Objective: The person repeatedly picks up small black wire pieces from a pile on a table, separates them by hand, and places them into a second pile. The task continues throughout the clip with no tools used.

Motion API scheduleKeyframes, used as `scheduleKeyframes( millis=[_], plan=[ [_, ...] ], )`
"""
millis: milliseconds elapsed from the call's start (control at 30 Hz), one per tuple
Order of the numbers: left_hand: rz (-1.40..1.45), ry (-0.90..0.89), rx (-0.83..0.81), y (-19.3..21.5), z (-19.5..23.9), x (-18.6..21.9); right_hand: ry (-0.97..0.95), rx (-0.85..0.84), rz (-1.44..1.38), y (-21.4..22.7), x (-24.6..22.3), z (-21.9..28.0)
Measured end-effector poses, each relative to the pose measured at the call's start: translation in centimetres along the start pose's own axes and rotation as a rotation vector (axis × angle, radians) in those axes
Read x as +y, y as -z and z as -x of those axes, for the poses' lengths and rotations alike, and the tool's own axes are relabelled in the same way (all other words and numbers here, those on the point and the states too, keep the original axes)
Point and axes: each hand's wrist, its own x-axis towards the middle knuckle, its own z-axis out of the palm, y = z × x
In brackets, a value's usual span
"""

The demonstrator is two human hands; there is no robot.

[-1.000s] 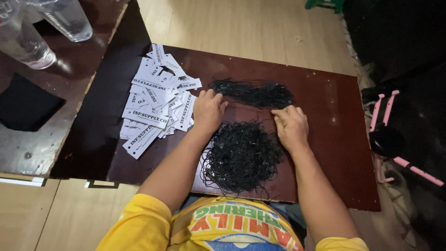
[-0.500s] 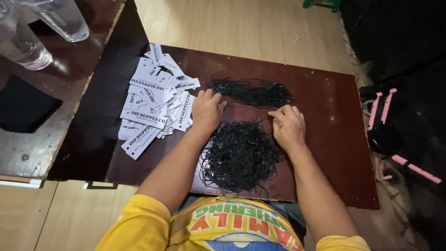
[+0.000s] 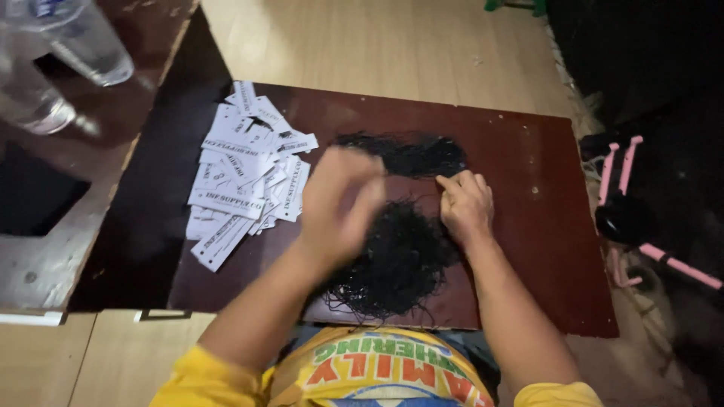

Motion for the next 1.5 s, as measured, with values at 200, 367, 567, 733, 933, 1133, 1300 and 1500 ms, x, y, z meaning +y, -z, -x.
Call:
scheduleKeyframes(
  millis=[200, 367, 567, 733, 933, 1133, 1300, 1500],
  plan=[
    [0.009, -0.022, -0.198, -1.9, 1.1, 1.0, -0.051, -0.035, -0.029, 1.2, -1.3, -0.2],
    [-0.042, -0.059, -0.34, -1.8, 0.9, 1.9, -0.055, -0.029, -0.026, 0.8, -1.0, -1.0],
    [-0.092, -0.028, -0.5, -1.8, 2.7, 1.8, -0.073, -0.05, -0.024, 0.8, -0.9, -0.1],
    [-0.164, 0.01, -0.602, -0.7, 4.0, 2.0, -0.073, -0.063, -0.037, 0.9, -1.2, -0.6],
    [-0.237, 0.094, -0.714, 0.9, 6.5, 1.6, -0.022, -0.023, -0.018, 1.3, -1.3, -0.7],
    [-0.231, 0.209, -0.137, -2.7, 4.1, -8.8, -0.012, 0.004, -0.063, 1.7, -1.2, -0.8],
    [-0.557, 0.203, -0.268, -4.0, 10.6, -15.7, -0.013, -0.084, -0.397, 4.2, -3.6, -1.7],
    [-0.609, 0.282, -0.369, -4.2, 11.4, -16.3, 0.103, -0.221, -0.395, 4.7, -4.4, -2.0]
  ],
)
